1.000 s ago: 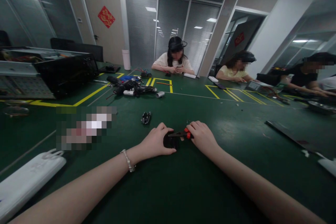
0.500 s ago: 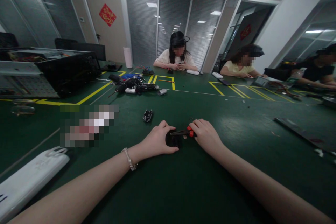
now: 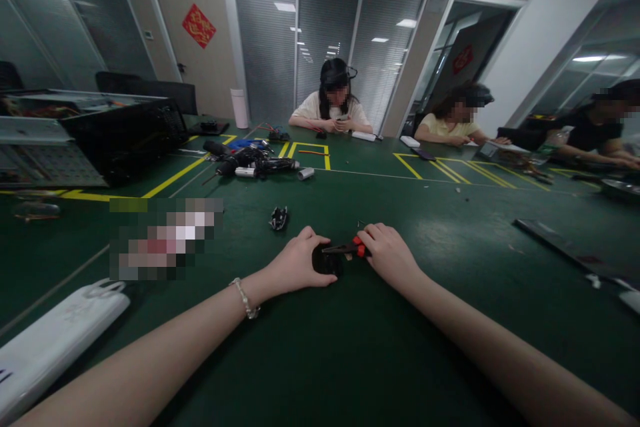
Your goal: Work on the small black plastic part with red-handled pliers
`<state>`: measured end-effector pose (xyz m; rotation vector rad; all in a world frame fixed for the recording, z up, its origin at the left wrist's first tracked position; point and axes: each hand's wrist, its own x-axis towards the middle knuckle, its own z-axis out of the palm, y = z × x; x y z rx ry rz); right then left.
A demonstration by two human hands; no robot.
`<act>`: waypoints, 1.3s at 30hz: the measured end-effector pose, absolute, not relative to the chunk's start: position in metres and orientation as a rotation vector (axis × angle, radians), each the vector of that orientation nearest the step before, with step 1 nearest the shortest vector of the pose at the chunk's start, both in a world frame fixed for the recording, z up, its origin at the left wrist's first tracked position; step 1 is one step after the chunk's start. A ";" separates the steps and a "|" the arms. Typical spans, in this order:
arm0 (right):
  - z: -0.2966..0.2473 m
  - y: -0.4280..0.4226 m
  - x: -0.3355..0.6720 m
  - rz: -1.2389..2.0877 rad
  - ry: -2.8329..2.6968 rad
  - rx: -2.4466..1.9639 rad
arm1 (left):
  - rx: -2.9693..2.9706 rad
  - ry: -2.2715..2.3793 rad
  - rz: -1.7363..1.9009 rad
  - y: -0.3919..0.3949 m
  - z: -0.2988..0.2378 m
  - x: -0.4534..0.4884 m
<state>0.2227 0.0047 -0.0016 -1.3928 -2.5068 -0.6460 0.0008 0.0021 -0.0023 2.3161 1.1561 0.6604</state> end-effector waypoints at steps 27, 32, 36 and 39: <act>-0.002 0.006 0.220 -0.635 -2.511 -1.409 | 2.341 1.139 0.650 0.004 -0.005 0.000; -0.003 0.007 0.223 -0.590 -2.465 -1.411 | 2.344 1.145 0.647 0.005 -0.005 -0.001; -0.002 0.006 0.224 -0.543 -2.442 -1.422 | 2.343 1.143 0.650 0.005 -0.005 -0.001; -0.001 0.006 0.223 -0.531 -2.439 -1.417 | 2.344 1.138 0.653 0.005 -0.006 -0.002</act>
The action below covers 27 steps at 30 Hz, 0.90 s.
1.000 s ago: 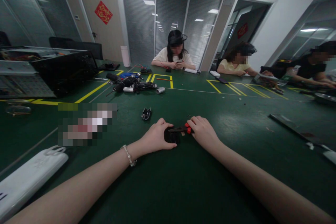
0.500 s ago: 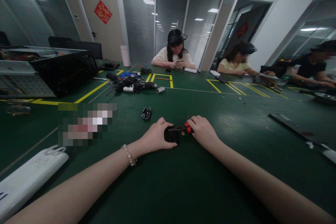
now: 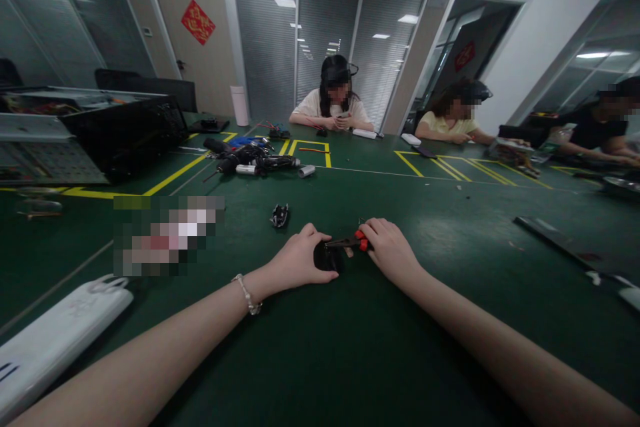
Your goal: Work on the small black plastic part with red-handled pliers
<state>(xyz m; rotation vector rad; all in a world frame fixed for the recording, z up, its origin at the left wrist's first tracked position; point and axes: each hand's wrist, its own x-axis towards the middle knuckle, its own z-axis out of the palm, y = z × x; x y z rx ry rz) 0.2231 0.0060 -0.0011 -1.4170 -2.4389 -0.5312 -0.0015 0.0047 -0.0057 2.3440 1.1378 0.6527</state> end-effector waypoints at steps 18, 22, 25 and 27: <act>-0.005 0.008 0.223 -0.580 -2.385 -1.437 | 2.356 1.140 0.654 0.004 -0.004 -0.001; -0.007 0.009 0.223 -0.605 -2.380 -1.388 | 2.380 1.151 0.662 0.003 -0.004 0.000; -0.005 0.008 0.222 -0.652 -2.416 -1.369 | 2.376 1.149 0.652 0.003 -0.004 0.000; -0.004 0.007 0.221 -0.680 -2.436 -1.370 | 2.371 1.142 0.649 0.003 -0.004 0.000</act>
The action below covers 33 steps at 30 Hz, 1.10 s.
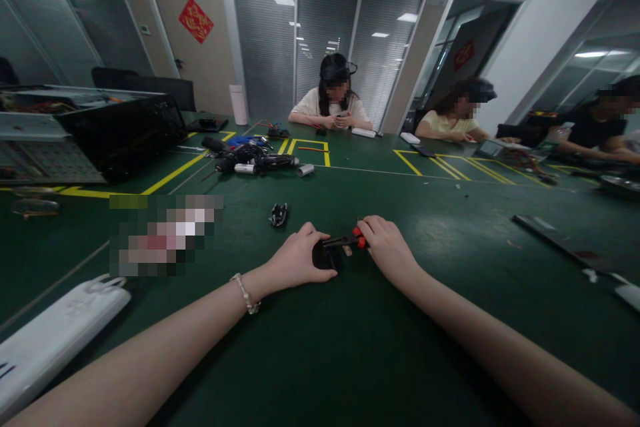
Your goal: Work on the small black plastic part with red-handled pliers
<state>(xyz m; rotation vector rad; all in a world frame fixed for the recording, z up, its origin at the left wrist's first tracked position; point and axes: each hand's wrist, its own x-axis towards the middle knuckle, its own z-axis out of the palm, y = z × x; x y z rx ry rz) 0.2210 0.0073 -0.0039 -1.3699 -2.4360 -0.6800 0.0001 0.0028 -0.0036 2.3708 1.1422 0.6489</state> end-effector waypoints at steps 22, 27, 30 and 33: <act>0.001 0.004 0.217 -0.703 -2.489 -1.420 | 2.388 1.150 0.650 0.003 -0.004 0.000; 0.000 0.004 0.218 -0.696 -2.493 -1.418 | 2.403 1.141 0.671 0.004 -0.007 0.000; -0.001 0.004 0.218 -0.701 -2.494 -1.416 | 2.395 1.147 0.671 0.004 -0.007 0.000; 0.000 0.004 0.217 -0.706 -2.499 -1.415 | 2.390 1.147 0.666 0.004 -0.007 0.000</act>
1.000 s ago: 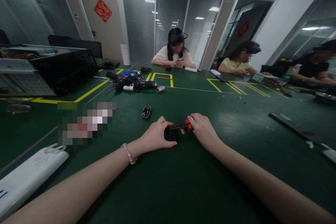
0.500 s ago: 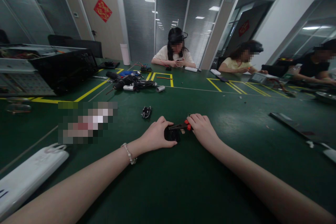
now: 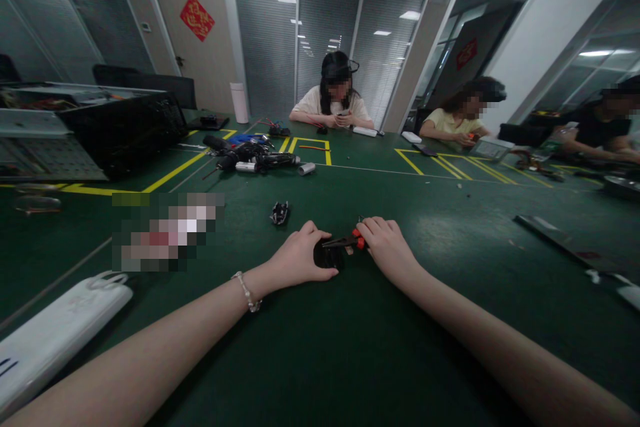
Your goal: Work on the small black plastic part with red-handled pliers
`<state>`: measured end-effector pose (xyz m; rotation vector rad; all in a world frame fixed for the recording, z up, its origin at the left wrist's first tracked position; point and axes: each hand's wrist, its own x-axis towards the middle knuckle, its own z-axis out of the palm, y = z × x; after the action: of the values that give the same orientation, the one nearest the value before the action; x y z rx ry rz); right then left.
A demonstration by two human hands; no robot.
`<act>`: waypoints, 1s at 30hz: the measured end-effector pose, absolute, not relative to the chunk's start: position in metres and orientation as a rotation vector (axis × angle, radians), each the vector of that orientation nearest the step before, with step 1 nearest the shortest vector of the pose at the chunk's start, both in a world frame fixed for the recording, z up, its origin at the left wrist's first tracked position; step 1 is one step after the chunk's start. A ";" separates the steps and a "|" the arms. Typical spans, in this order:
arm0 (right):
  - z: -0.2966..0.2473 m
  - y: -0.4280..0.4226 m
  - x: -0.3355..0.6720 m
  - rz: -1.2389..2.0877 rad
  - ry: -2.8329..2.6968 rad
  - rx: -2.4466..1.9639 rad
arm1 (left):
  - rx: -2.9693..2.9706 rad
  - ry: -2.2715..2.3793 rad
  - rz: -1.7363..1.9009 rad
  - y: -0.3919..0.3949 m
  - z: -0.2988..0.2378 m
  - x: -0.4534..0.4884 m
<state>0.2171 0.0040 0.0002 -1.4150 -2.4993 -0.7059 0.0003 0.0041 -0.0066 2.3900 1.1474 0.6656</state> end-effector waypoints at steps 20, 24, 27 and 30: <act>-0.001 0.005 0.220 -0.743 -2.512 -1.389 | 2.402 1.147 0.656 0.003 -0.005 0.000; -0.002 0.007 0.220 -0.718 -2.520 -1.380 | 2.394 1.153 0.654 0.003 -0.004 0.000; -0.002 0.007 0.220 -0.722 -2.531 -1.371 | 2.405 1.150 0.654 0.004 -0.005 0.000; -0.001 0.006 0.219 -0.723 -2.534 -1.389 | 2.408 1.144 0.656 0.004 -0.006 0.000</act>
<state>0.2194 0.0059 -0.0012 -1.3893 -2.5341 -0.7231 0.0001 0.0044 -0.0061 2.4076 1.1439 0.6556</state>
